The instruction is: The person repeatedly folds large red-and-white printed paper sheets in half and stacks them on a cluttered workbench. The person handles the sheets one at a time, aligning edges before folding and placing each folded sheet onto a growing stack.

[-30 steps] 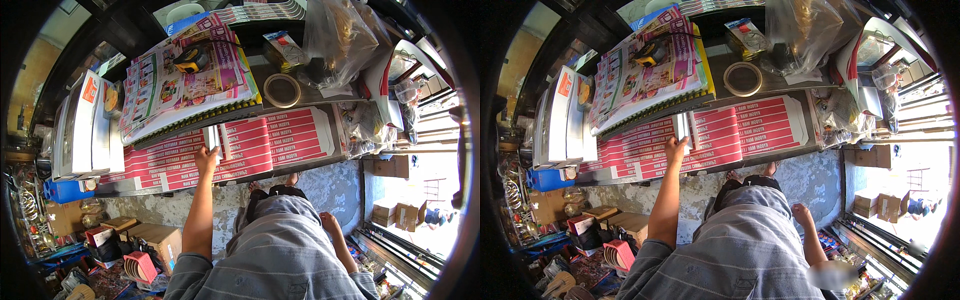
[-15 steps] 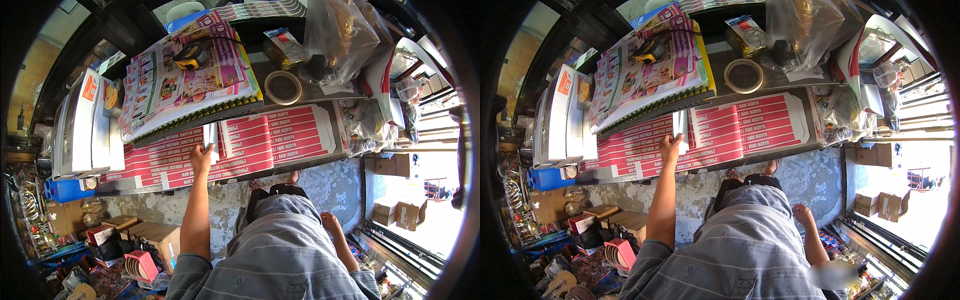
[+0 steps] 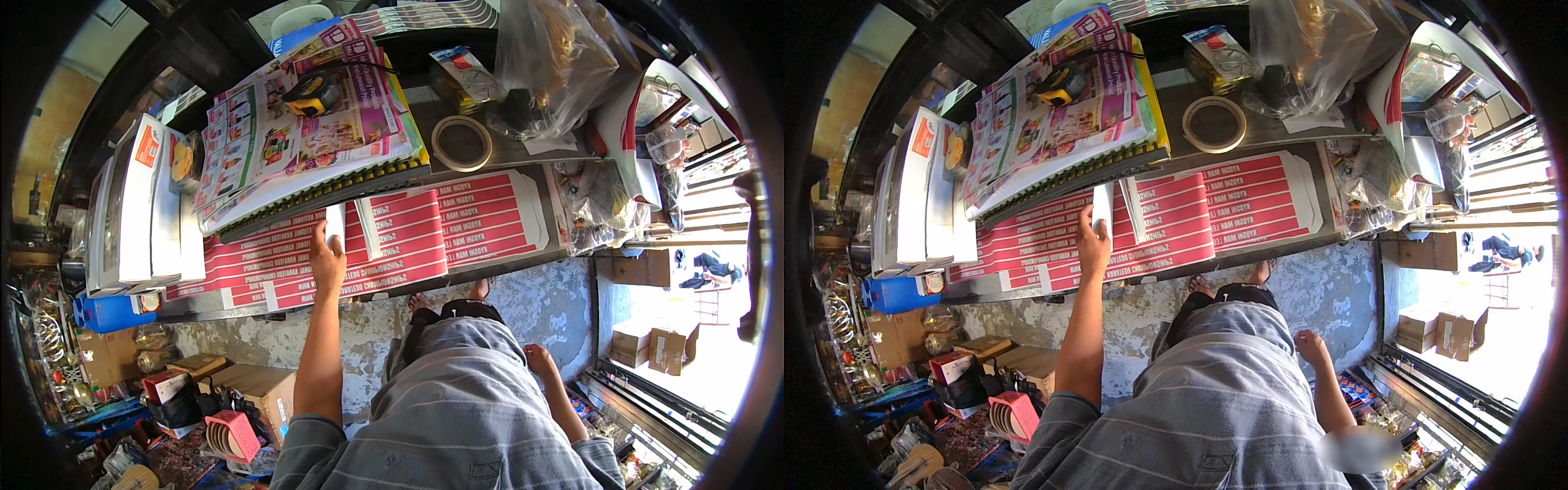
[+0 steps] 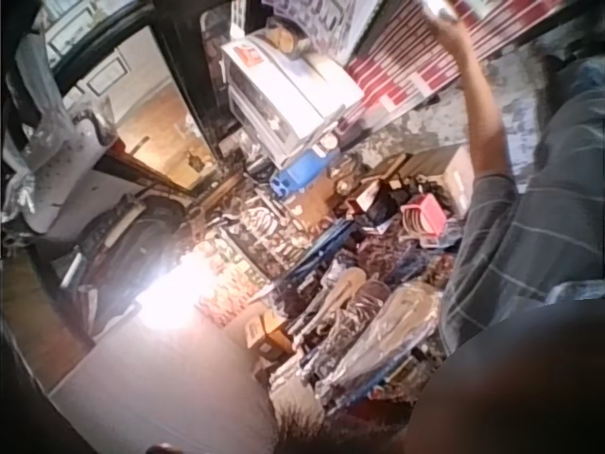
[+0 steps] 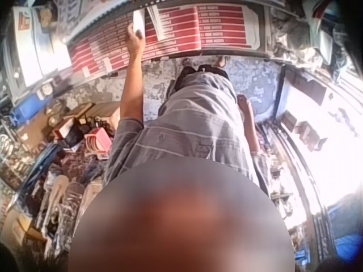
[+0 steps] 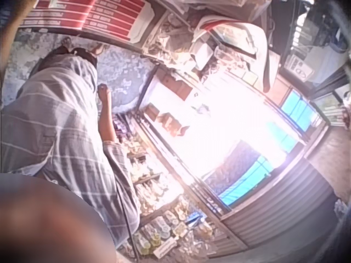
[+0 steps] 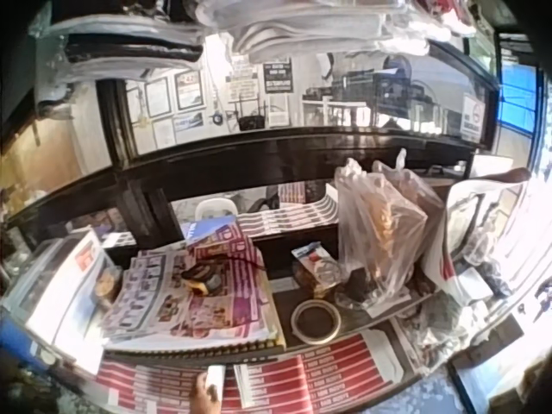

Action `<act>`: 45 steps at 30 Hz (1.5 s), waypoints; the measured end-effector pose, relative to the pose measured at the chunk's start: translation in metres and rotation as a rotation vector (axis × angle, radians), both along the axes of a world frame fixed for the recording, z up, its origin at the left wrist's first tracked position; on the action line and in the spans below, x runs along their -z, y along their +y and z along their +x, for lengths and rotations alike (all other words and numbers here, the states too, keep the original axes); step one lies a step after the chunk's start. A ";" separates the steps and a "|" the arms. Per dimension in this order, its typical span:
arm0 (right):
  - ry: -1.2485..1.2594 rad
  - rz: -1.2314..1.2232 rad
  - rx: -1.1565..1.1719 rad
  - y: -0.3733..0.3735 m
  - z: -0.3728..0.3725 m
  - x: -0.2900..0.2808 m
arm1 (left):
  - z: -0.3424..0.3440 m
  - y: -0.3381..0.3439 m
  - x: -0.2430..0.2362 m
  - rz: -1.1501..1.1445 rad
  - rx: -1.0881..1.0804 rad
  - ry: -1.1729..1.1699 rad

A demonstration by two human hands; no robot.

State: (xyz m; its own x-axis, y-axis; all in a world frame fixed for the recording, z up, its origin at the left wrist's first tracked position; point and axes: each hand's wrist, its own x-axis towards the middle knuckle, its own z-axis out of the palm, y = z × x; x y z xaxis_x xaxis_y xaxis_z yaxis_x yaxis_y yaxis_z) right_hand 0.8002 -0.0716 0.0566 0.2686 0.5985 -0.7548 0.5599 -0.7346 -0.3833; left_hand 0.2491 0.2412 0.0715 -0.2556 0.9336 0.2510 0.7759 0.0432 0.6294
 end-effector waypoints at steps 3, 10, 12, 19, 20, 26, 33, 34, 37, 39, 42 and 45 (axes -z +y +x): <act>-0.012 0.002 0.001 -0.003 0.000 0.004 | 0.006 0.002 -0.009 -0.130 0.168 0.049; -0.012 0.008 0.071 -0.007 0.002 0.011 | 0.023 0.013 0.008 -0.214 0.090 0.065; 0.027 0.039 0.080 -0.007 0.002 0.011 | 0.022 0.014 0.017 -0.190 0.100 0.067; -0.020 -0.018 0.053 -0.009 0.002 0.014 | 0.018 0.019 0.024 -0.171 -0.012 0.051; -0.002 0.009 0.038 -0.010 0.002 0.014 | 0.019 0.018 0.024 -0.130 0.005 0.062; 0.033 0.029 0.085 -0.016 0.005 0.020 | 0.026 0.015 0.030 -0.151 0.041 0.071; 0.049 0.052 0.088 -0.012 0.007 0.018 | 0.016 0.015 0.031 -0.167 -0.141 0.045; 0.004 0.010 0.097 -0.011 0.005 0.016 | 0.014 0.014 0.027 -0.128 -0.154 0.063; 0.003 0.001 0.060 -0.008 0.002 0.010 | 0.008 0.008 0.011 0.085 -0.006 0.111; 0.006 0.003 0.021 -0.007 0.000 0.009 | 0.007 0.006 0.002 0.132 0.102 0.114; -0.019 -0.004 -0.011 -0.007 -0.001 0.013 | 0.013 0.010 -0.005 -0.070 0.265 0.255; -0.023 0.012 0.002 -0.005 0.002 0.019 | 0.030 0.015 -0.001 -0.093 0.136 0.188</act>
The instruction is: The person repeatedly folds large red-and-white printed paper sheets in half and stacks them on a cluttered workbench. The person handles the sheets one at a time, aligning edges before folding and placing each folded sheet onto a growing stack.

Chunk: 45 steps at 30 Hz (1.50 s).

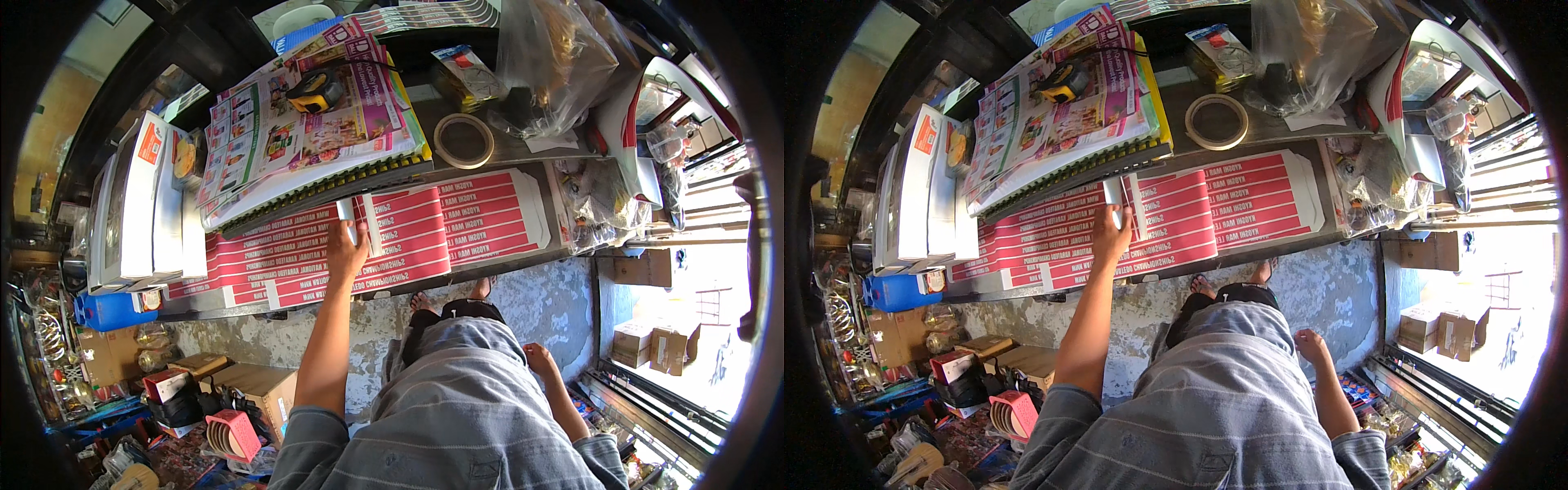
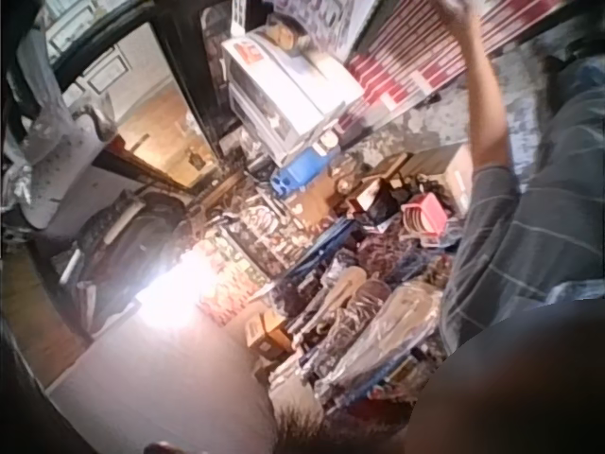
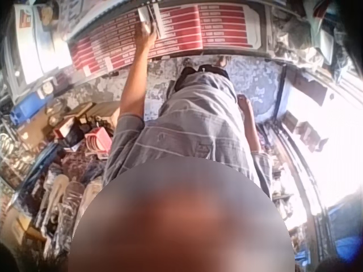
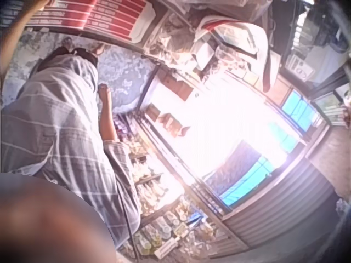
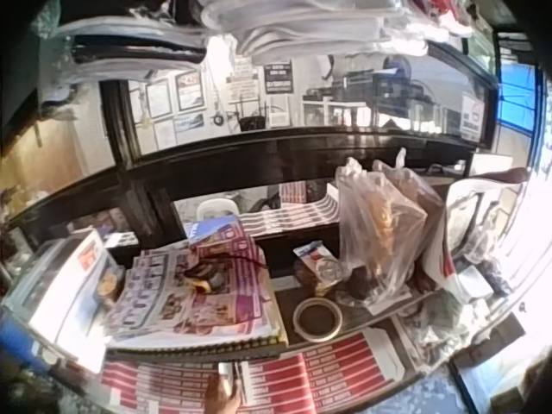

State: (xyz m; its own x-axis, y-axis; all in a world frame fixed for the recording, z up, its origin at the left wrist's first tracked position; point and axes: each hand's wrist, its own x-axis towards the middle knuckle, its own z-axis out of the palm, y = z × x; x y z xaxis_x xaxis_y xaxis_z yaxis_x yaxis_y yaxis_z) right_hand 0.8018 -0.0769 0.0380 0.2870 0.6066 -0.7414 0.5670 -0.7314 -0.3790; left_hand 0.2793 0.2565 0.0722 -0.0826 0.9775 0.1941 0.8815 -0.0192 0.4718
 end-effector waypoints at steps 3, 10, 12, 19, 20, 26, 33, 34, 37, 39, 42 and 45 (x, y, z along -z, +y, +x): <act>-0.004 0.007 -0.028 0.002 0.002 0.001 | 0.008 0.006 0.010 -0.028 -0.079 -0.035; 0.003 0.047 0.014 0.001 0.001 -0.001 | -0.007 0.006 0.018 0.063 -0.186 -0.021; 0.012 0.026 -0.024 -0.004 0.003 0.005 | -0.010 0.000 0.013 0.132 -0.202 -0.053; -0.091 -0.061 -0.034 -0.015 0.004 0.021 | 0.007 -0.004 -0.007 -0.101 -0.011 -0.061; -0.052 -0.027 -0.051 -0.014 0.004 0.020 | 0.014 -0.004 -0.007 -0.139 -0.029 -0.070; -0.010 0.003 -0.043 0.006 0.005 0.010 | 0.029 0.003 0.003 -0.221 -0.128 -0.039; 0.014 0.115 -0.024 0.007 0.002 0.011 | -0.089 -0.012 -0.030 0.115 -0.471 -0.229; 0.011 0.111 -0.035 0.007 0.001 0.011 | -0.103 -0.018 -0.039 0.146 -0.451 -0.315; -0.003 0.129 -0.123 0.011 -0.006 0.015 | -0.119 -0.028 -0.057 0.195 -0.479 -0.373; -0.063 0.117 -0.150 0.017 -0.009 0.020 | -0.112 -0.025 -0.058 0.215 -0.345 -0.215; -0.013 0.225 -0.214 0.030 -0.010 0.028 | -0.082 -0.018 -0.042 0.095 -0.207 -0.186; 0.031 0.286 -0.267 0.047 -0.009 0.026 | -0.039 -0.008 -0.020 -0.147 -0.076 -0.208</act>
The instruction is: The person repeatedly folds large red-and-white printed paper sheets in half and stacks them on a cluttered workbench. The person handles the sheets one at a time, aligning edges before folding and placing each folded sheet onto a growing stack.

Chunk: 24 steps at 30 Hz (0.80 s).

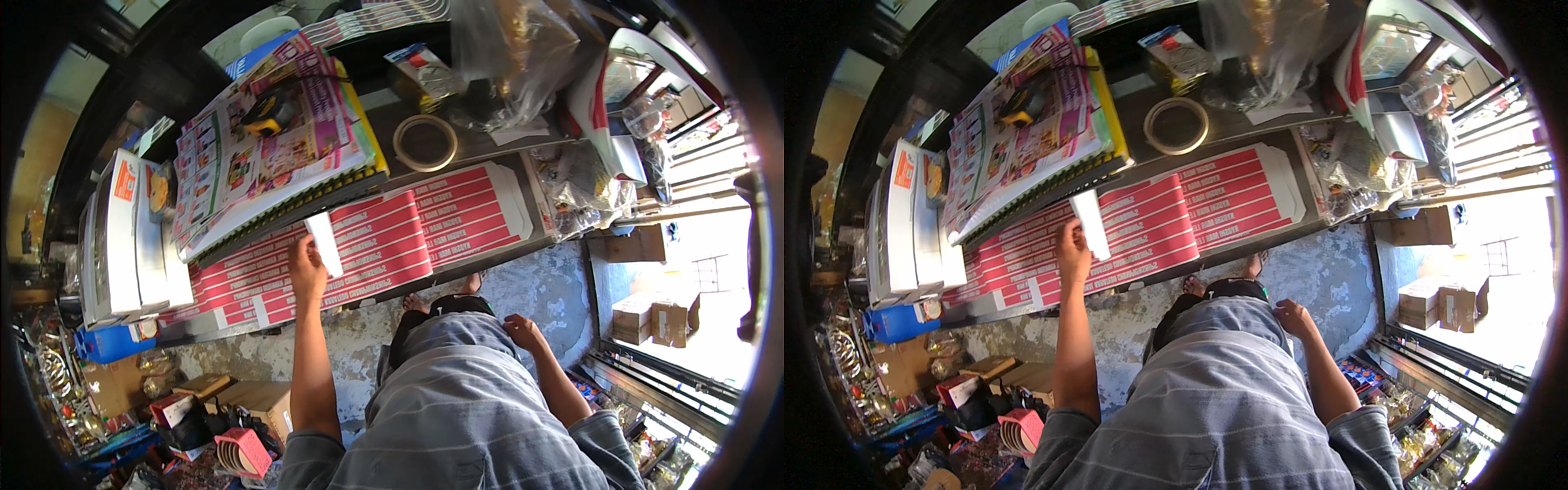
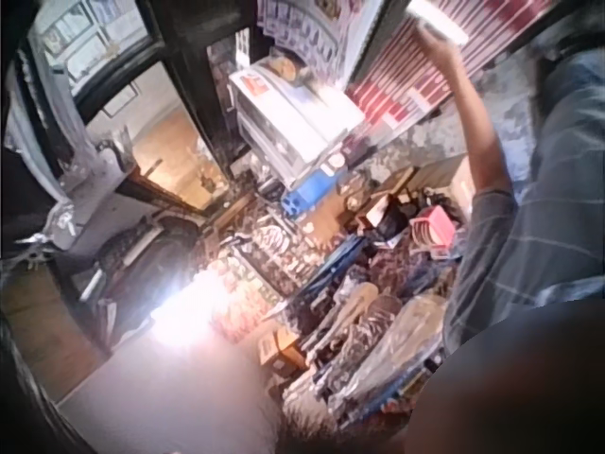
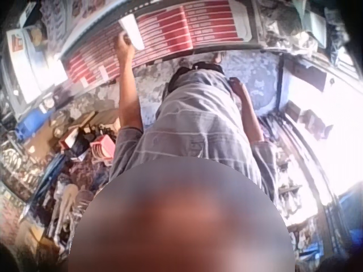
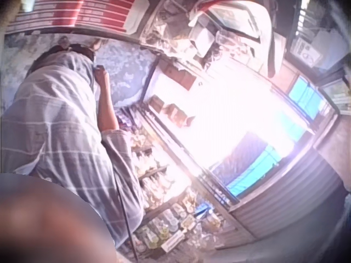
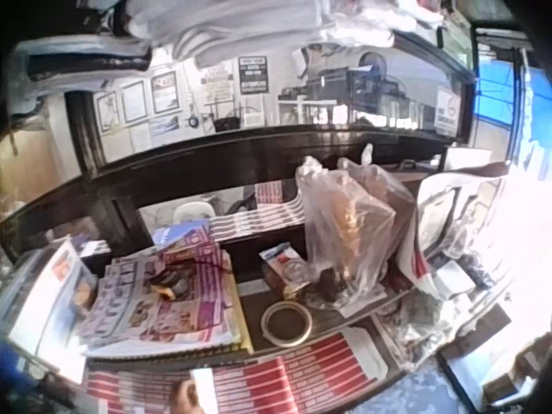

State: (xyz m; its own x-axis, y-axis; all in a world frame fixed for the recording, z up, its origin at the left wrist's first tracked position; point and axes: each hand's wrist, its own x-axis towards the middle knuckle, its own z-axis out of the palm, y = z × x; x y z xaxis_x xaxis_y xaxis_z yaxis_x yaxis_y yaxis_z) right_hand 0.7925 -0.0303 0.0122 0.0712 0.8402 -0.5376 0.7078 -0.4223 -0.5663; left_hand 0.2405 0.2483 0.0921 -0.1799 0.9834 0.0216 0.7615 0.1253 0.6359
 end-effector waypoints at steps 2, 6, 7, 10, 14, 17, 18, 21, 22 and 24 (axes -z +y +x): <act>0.091 0.020 0.018 0.016 -0.003 -0.012 | 0.035 -0.005 0.005 0.070 0.142 0.084; 0.045 0.203 0.088 0.055 -0.030 -0.068 | 0.109 -0.013 -0.040 0.154 0.288 0.170; 0.092 0.216 0.130 0.066 -0.037 -0.088 | 0.130 -0.018 -0.062 0.112 0.318 -0.026; 0.206 0.486 0.034 0.100 -0.056 -0.155 | 0.185 -0.029 -0.162 0.329 0.591 -0.240; 0.219 0.692 -0.063 0.140 -0.069 -0.236 | 0.228 -0.066 -0.331 0.590 0.783 -0.295; 0.242 0.732 -0.057 0.164 -0.061 -0.282 | 0.239 -0.097 -0.438 0.520 1.041 -0.326; 0.242 0.773 -0.069 0.172 -0.054 -0.292 | 0.251 -0.101 -0.448 0.586 1.019 -0.338; 0.240 0.782 -0.089 0.188 -0.025 -0.311 | 0.272 -0.099 -0.450 0.700 1.064 -0.406; 0.250 0.774 -0.085 0.190 -0.013 -0.310 | 0.275 -0.097 -0.443 0.723 1.103 -0.443; 0.287 0.740 -0.071 0.190 0.011 -0.294 | 0.279 -0.090 -0.403 0.777 1.173 -0.561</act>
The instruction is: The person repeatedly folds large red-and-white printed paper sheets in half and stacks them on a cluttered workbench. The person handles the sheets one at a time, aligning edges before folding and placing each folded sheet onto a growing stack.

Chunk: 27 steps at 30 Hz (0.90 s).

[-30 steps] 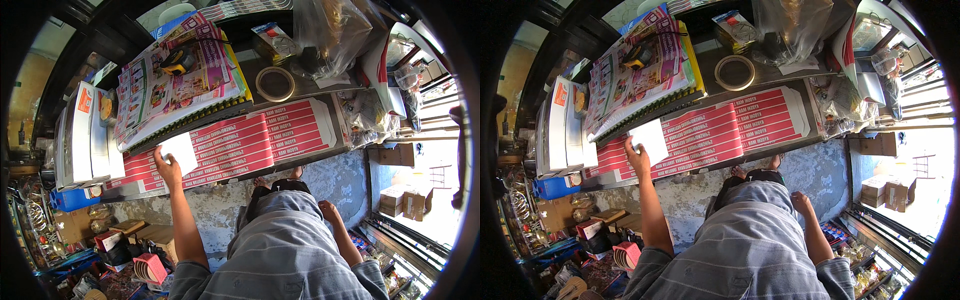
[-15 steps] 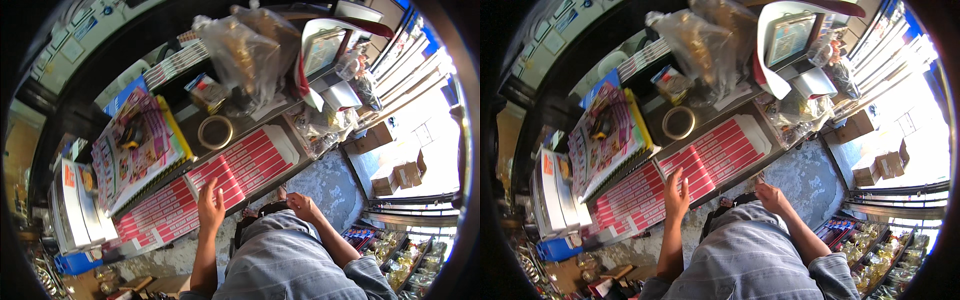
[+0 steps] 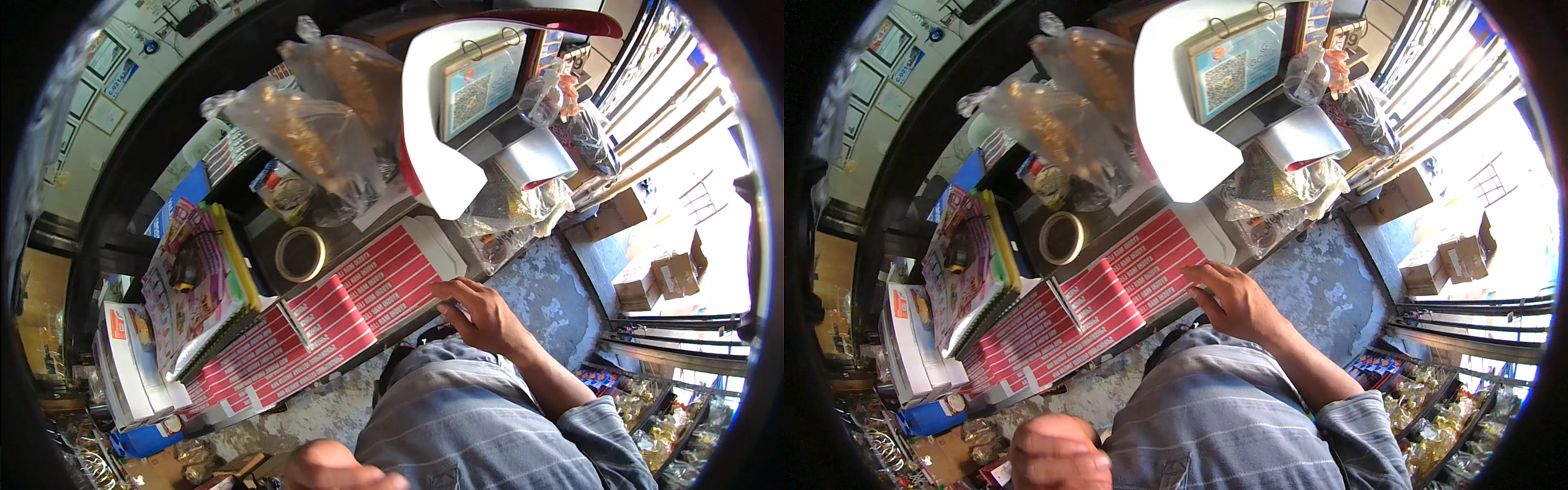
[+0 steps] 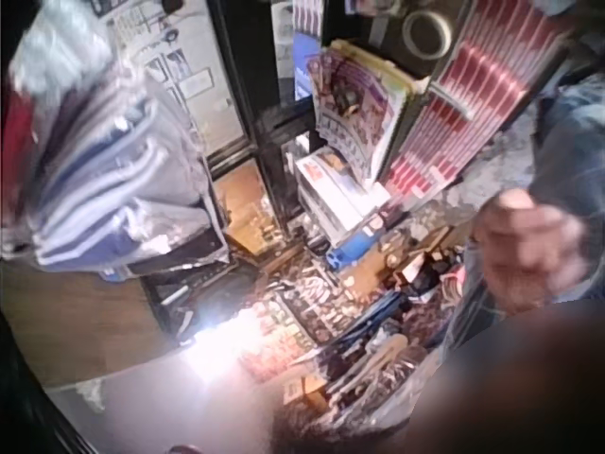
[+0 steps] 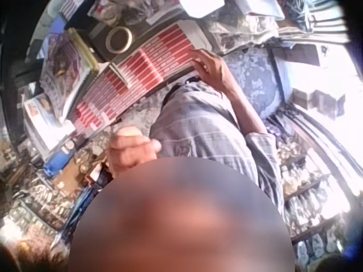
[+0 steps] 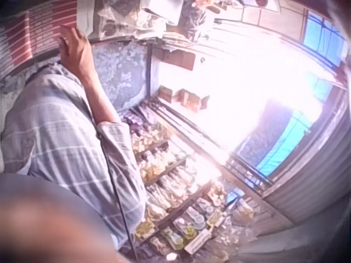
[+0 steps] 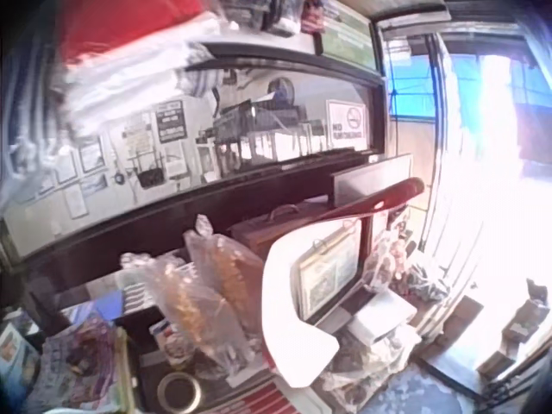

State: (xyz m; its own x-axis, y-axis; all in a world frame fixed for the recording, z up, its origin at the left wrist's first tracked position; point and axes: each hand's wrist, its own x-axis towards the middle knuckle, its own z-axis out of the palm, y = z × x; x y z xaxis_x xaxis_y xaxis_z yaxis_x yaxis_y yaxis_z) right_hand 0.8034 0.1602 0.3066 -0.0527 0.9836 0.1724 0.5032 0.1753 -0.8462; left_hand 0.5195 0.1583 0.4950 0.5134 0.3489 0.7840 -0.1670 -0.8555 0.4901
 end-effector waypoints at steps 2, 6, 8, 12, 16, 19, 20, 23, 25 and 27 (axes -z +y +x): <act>0.049 -0.032 -0.003 0.001 0.023 0.033 | 0.001 0.005 0.053 -0.023 -0.301 0.176; -0.005 -0.528 0.099 -0.006 0.060 0.116 | 0.029 0.046 0.232 -0.669 -0.694 0.403; 0.012 -0.475 0.056 -0.015 0.073 0.148 | 0.029 0.040 0.301 -0.686 -1.063 0.787; 0.078 -0.456 0.022 -0.011 0.092 0.190 | 0.020 -0.003 0.368 -0.717 -1.312 0.988; -0.031 -0.516 -0.099 0.009 0.101 0.208 | 0.012 -0.002 0.393 -0.515 -1.383 1.135; 0.050 -0.422 -0.176 0.027 0.102 0.210 | 0.008 0.006 0.400 -0.530 -1.410 1.177; 0.080 -0.384 -0.187 0.032 0.103 0.209 | 0.007 0.008 0.401 -0.581 -1.413 1.224; 0.080 -0.477 -0.177 0.040 0.105 0.206 | -0.001 0.006 0.401 -0.471 -1.422 1.068; 0.043 -0.485 -0.194 0.040 0.107 0.204 | -0.012 0.008 0.400 -0.414 -1.466 0.891; 0.019 -0.533 -0.210 0.038 0.110 0.205 | -0.028 0.015 0.402 -0.485 -1.530 0.759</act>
State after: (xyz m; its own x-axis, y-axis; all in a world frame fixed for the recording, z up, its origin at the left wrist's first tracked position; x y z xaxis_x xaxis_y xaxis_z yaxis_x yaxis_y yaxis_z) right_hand 0.9130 0.1985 0.1012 -0.2582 0.9037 -0.3416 0.4875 -0.1834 -0.8536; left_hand 0.4917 0.1728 0.0925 -0.2951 0.9243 0.2422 0.9276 0.2163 0.3047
